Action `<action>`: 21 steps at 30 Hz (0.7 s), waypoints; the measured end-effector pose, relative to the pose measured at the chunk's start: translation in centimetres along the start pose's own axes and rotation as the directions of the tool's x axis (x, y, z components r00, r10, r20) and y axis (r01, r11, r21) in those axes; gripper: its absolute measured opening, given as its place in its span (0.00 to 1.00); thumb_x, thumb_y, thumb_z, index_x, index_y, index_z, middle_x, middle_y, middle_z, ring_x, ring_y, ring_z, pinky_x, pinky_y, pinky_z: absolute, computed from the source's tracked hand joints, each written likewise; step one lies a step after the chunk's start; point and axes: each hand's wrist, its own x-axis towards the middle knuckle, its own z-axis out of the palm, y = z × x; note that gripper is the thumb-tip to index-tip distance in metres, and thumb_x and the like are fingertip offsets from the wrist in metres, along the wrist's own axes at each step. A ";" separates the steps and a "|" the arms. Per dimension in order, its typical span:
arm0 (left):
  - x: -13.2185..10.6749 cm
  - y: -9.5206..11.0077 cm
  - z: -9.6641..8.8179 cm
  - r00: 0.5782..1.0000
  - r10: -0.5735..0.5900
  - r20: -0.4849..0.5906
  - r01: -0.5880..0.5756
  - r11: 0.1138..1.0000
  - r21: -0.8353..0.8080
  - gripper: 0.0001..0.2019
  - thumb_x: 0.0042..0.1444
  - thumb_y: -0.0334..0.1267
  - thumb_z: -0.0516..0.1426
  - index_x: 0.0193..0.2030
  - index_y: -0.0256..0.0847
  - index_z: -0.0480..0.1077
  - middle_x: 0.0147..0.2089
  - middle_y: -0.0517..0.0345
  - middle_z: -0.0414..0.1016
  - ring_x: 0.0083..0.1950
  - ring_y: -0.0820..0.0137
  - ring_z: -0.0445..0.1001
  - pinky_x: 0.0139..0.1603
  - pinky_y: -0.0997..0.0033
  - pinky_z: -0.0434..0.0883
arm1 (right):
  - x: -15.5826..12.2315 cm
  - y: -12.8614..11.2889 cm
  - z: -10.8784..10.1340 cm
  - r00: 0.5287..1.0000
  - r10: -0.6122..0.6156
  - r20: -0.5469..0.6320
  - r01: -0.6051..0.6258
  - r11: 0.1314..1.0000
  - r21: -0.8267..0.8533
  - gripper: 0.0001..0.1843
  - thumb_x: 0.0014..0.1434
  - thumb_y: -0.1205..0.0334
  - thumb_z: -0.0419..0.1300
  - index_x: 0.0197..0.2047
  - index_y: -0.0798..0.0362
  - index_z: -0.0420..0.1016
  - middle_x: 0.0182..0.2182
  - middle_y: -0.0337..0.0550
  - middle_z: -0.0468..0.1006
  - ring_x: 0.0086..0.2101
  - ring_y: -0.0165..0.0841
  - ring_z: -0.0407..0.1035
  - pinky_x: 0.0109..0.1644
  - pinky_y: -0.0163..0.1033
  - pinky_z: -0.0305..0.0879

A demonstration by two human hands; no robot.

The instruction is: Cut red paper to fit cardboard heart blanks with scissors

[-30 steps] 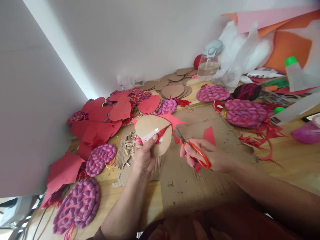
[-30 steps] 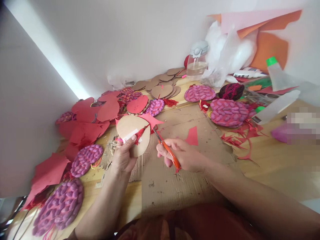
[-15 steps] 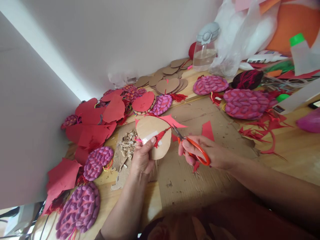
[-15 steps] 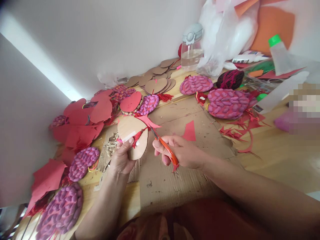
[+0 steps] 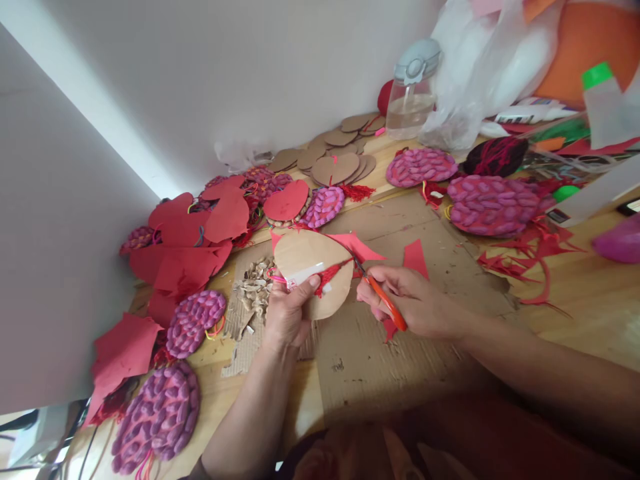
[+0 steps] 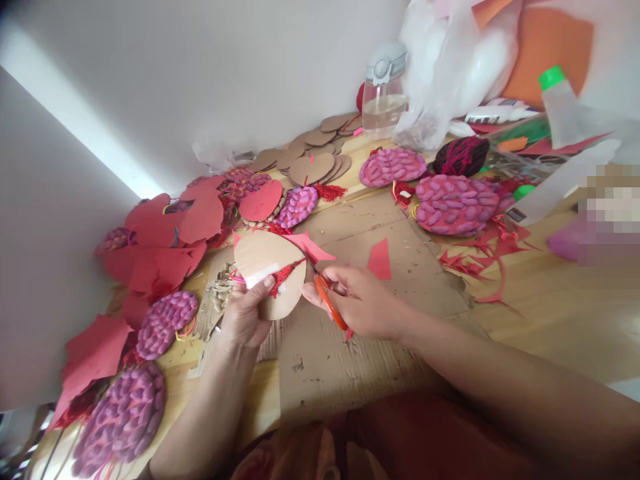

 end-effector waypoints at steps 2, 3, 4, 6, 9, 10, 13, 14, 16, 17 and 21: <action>0.0 0.0 0.0 1.000 0.000 0.001 0.000 1.000 -0.001 0.36 0.37 0.34 0.74 0.57 0.44 0.73 0.50 0.49 0.83 0.46 0.56 0.82 0.48 0.59 0.78 | -0.1 -0.2 0.0 1.000 -0.007 -0.003 0.007 0.999 -0.031 0.21 0.60 0.50 0.62 0.26 0.50 0.56 0.22 0.31 0.58 0.24 0.26 0.55 0.28 0.36 0.46; 0.0 0.1 0.0 1.000 -0.005 0.004 0.005 1.000 -0.005 0.36 0.37 0.34 0.74 0.57 0.44 0.73 0.50 0.49 0.83 0.46 0.56 0.82 0.47 0.59 0.78 | -0.1 -0.3 0.0 1.000 -0.006 -0.006 0.006 0.999 -0.049 0.21 0.60 0.50 0.62 0.26 0.50 0.56 0.22 0.31 0.58 0.24 0.26 0.55 0.27 0.36 0.46; 0.0 0.1 0.0 1.000 -0.012 0.008 0.012 1.000 -0.010 0.36 0.37 0.33 0.74 0.56 0.43 0.73 0.49 0.48 0.83 0.45 0.57 0.82 0.47 0.60 0.78 | -0.2 -0.5 0.0 1.000 -0.008 -0.010 0.007 0.998 -0.066 0.20 0.60 0.50 0.62 0.26 0.50 0.56 0.22 0.31 0.58 0.24 0.26 0.54 0.27 0.36 0.45; -0.1 0.1 0.2 1.000 -0.024 0.012 0.024 1.000 -0.016 0.35 0.36 0.33 0.74 0.56 0.42 0.73 0.48 0.48 0.83 0.44 0.57 0.83 0.46 0.61 0.79 | -0.2 -0.5 -0.1 1.000 -0.013 -0.018 0.011 0.996 -0.092 0.21 0.59 0.50 0.62 0.26 0.50 0.56 0.22 0.32 0.59 0.23 0.26 0.53 0.27 0.36 0.45; -0.2 0.2 0.3 0.999 -0.033 0.009 0.033 0.999 -0.014 0.34 0.36 0.33 0.74 0.54 0.42 0.74 0.47 0.49 0.84 0.42 0.59 0.83 0.45 0.62 0.79 | -0.2 -0.3 -0.3 0.999 -0.022 -0.028 0.018 0.991 -0.130 0.22 0.61 0.49 0.61 0.25 0.50 0.55 0.21 0.32 0.60 0.23 0.26 0.54 0.26 0.36 0.46; -0.2 0.2 0.4 0.999 -0.033 0.005 0.033 0.999 -0.016 0.34 0.36 0.33 0.74 0.54 0.42 0.74 0.46 0.50 0.84 0.42 0.60 0.83 0.45 0.63 0.79 | -0.2 -0.2 -0.3 0.999 -0.022 -0.038 0.016 0.988 -0.154 0.22 0.61 0.48 0.61 0.25 0.50 0.55 0.21 0.32 0.60 0.23 0.27 0.55 0.26 0.36 0.46; -0.2 0.2 0.3 1.000 -0.031 0.003 0.031 0.999 -0.022 0.33 0.36 0.32 0.74 0.54 0.42 0.74 0.46 0.51 0.84 0.42 0.62 0.82 0.45 0.64 0.79 | -0.1 0.1 -0.5 0.997 -0.022 -0.077 0.003 0.971 -0.238 0.22 0.62 0.48 0.61 0.26 0.50 0.56 0.20 0.33 0.61 0.23 0.27 0.57 0.25 0.36 0.46; -0.1 0.2 0.3 1.000 -0.030 0.005 0.030 0.999 -0.019 0.33 0.37 0.32 0.74 0.53 0.42 0.74 0.46 0.51 0.84 0.42 0.63 0.82 0.45 0.64 0.79 | -0.1 0.1 -0.5 0.996 -0.023 -0.084 0.001 0.968 -0.252 0.22 0.62 0.48 0.61 0.26 0.50 0.57 0.20 0.33 0.62 0.22 0.27 0.56 0.25 0.36 0.46; -0.1 0.2 0.3 1.000 -0.028 0.009 0.028 1.000 -0.006 0.33 0.37 0.32 0.74 0.53 0.42 0.74 0.46 0.51 0.84 0.42 0.62 0.83 0.45 0.64 0.79 | -0.1 -0.1 -0.4 0.996 -0.032 -0.084 0.009 0.966 -0.259 0.22 0.62 0.47 0.61 0.25 0.50 0.57 0.20 0.33 0.62 0.22 0.27 0.55 0.25 0.36 0.47; -0.1 0.2 0.3 1.000 -0.026 0.010 0.026 1.000 0.000 0.33 0.37 0.32 0.74 0.53 0.42 0.74 0.46 0.51 0.84 0.42 0.61 0.83 0.45 0.64 0.79 | -0.1 -0.2 -0.4 0.996 -0.037 -0.081 0.015 0.966 -0.257 0.22 0.62 0.48 0.61 0.25 0.50 0.58 0.20 0.33 0.62 0.22 0.26 0.55 0.24 0.36 0.47; -0.3 0.3 0.3 1.000 -0.016 0.013 0.016 1.000 0.008 0.33 0.36 0.33 0.74 0.53 0.42 0.74 0.46 0.50 0.84 0.43 0.61 0.83 0.45 0.65 0.78 | -0.2 -0.7 -0.2 0.997 -0.034 -0.066 0.020 0.979 -0.201 0.21 0.61 0.48 0.61 0.25 0.50 0.59 0.20 0.33 0.61 0.21 0.26 0.53 0.24 0.36 0.47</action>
